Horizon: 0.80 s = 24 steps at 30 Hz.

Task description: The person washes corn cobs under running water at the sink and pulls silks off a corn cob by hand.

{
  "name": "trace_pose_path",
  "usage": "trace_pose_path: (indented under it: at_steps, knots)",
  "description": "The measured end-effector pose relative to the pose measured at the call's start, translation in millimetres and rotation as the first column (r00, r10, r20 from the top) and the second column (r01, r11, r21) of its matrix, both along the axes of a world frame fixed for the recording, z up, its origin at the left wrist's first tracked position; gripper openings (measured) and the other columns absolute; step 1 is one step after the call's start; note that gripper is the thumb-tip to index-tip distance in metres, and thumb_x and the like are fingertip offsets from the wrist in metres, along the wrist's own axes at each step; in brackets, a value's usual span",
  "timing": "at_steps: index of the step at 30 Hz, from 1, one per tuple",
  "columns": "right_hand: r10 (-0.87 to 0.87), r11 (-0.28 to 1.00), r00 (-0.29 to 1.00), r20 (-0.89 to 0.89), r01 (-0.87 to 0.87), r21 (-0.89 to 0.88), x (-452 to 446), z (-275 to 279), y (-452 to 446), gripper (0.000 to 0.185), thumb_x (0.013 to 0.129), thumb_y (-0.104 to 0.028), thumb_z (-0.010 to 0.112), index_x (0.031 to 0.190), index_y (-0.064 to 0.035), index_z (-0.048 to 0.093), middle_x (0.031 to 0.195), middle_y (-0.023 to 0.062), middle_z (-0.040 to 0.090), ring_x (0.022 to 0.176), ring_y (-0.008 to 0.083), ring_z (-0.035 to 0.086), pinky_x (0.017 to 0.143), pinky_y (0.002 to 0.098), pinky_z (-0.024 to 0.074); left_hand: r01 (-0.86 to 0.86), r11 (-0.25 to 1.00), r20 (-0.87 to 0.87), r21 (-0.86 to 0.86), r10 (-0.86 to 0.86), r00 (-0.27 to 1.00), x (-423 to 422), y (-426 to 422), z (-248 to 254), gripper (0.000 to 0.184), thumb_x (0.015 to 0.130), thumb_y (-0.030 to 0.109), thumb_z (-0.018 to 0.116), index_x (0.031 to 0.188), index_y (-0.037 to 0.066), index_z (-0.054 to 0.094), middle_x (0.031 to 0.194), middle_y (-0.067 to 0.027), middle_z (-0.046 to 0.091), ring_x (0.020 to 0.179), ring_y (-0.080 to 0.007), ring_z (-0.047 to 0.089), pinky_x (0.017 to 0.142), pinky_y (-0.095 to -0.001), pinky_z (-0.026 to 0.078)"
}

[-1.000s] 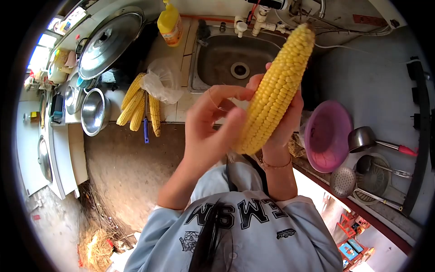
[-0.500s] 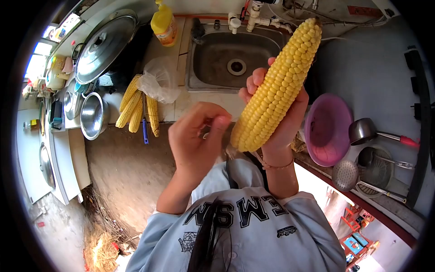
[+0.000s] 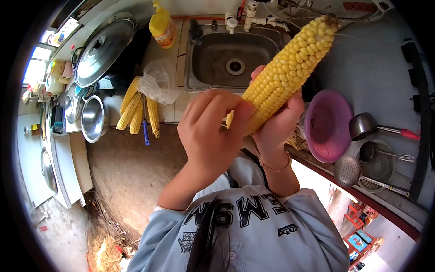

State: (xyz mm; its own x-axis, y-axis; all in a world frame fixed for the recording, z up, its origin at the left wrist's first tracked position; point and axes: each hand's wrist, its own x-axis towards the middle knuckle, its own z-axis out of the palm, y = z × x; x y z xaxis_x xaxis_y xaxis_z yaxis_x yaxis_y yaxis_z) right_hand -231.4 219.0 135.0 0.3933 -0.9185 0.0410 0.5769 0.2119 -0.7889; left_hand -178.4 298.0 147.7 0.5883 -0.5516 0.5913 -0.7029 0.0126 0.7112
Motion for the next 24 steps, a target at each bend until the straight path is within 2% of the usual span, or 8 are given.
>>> trace_pose_path:
  at_steps: [4,6,8,9,13,20,23,24]
  knots:
    - [0.054,0.999,0.998,-0.017,-0.054,0.004,-6,-9,-5,0.040,0.085,-0.035,0.024,0.094,-0.0028,0.046,0.087,0.0119,0.053,0.071,0.0171,0.049,0.064,0.0288,0.0407,-0.015,0.995,-0.108,0.102,0.026,0.994,13,-2,-21,0.006,0.073,0.003,0.061,0.073,0.002,0.054,0.062,-0.0069,0.053,0.053,-0.0164,0.049,0.050,-0.0260,0.040]
    - [0.134,0.990,0.984,0.114,-0.137,0.017,-11,-9,-5,0.041,0.086,-0.035,0.025,0.098,-0.0021,0.047,0.093,0.0125,0.053,0.078,0.0196,0.051,0.072,0.0316,0.0432,-0.019,0.989,-0.159,0.144,0.042,0.986,23,4,-28,0.005,0.077,0.003,0.057,0.075,0.002,0.053,0.060,-0.0058,0.051,0.052,-0.0136,0.047,0.049,-0.0241,0.038]
    - [0.193,0.981,0.963,0.188,-0.195,-0.008,-13,-10,-7,0.044,0.087,-0.038,0.026,0.104,-0.0020,0.046,0.098,0.0132,0.051,0.084,0.0212,0.051,0.078,0.0332,0.0427,0.025,0.997,-0.496,0.076,0.016,0.868,31,11,-29,0.009,0.083,0.004,0.051,0.075,0.001,0.052,0.061,-0.0014,0.048,0.056,-0.0065,0.043,0.050,-0.0199,0.034]
    - [0.255,0.966,0.932,0.257,-0.254,-0.037,-14,-11,-8,0.047,0.087,-0.040,0.028,0.110,-0.0018,0.045,0.104,0.0138,0.050,0.091,0.0229,0.052,0.085,0.0348,0.0421,0.054,0.998,-0.545,-0.026,-0.059,0.837,31,12,-23,0.011,0.086,0.004,0.048,0.076,0.000,0.052,0.064,0.0013,0.045,0.059,-0.0030,0.039,0.050,-0.0177,0.032]
    - [0.495,0.868,0.812,0.311,-0.478,-0.132,-24,-13,-8,0.053,0.087,-0.042,0.037,0.122,-0.0024,0.037,0.114,0.0137,0.046,0.106,0.0244,0.047,0.094,0.0377,0.0374,0.129,0.978,-0.377,-0.164,-0.183,0.908,22,3,6,0.002,0.080,0.001,0.055,0.080,-0.001,0.055,0.067,-0.0009,0.052,0.059,-0.0055,0.045,0.054,-0.0179,0.037]
    - [0.307,0.935,0.939,0.152,-0.269,-0.231,-30,-8,0,0.064,0.083,-0.030,0.055,0.130,-0.0078,0.016,0.122,0.0108,0.036,0.113,0.0208,0.039,0.094,0.0347,0.0344,0.294,0.944,-0.140,-0.150,-0.315,0.939,3,-16,34,0.014,0.074,-0.006,0.059,0.087,-0.004,0.060,0.077,-0.0059,0.055,0.071,-0.0103,0.053,0.058,-0.0211,0.042]
    - [0.262,0.942,0.955,0.136,-0.223,-0.249,-30,-7,-1,0.064,0.082,-0.025,0.059,0.125,-0.0056,0.016,0.118,0.0099,0.036,0.108,0.0176,0.040,0.092,0.0313,0.0344,0.228,0.965,-0.116,-0.133,-0.243,0.963,-5,-20,31,0.008,0.071,-0.006,0.061,0.078,-0.003,0.060,0.080,-0.0075,0.057,0.070,-0.0102,0.052,0.058,-0.0211,0.042]
    - [0.212,0.948,0.972,0.098,-0.181,-0.262,-31,-8,-2,0.064,0.081,-0.024,0.060,0.124,-0.0052,0.017,0.116,0.0099,0.037,0.106,0.0174,0.042,0.090,0.0307,0.0357,0.139,0.990,-0.023,-0.022,-0.140,0.990,-8,-22,31,0.005,0.073,-0.006,0.059,0.077,-0.003,0.058,0.079,-0.0068,0.055,0.068,-0.0100,0.051,0.058,-0.0207,0.041]
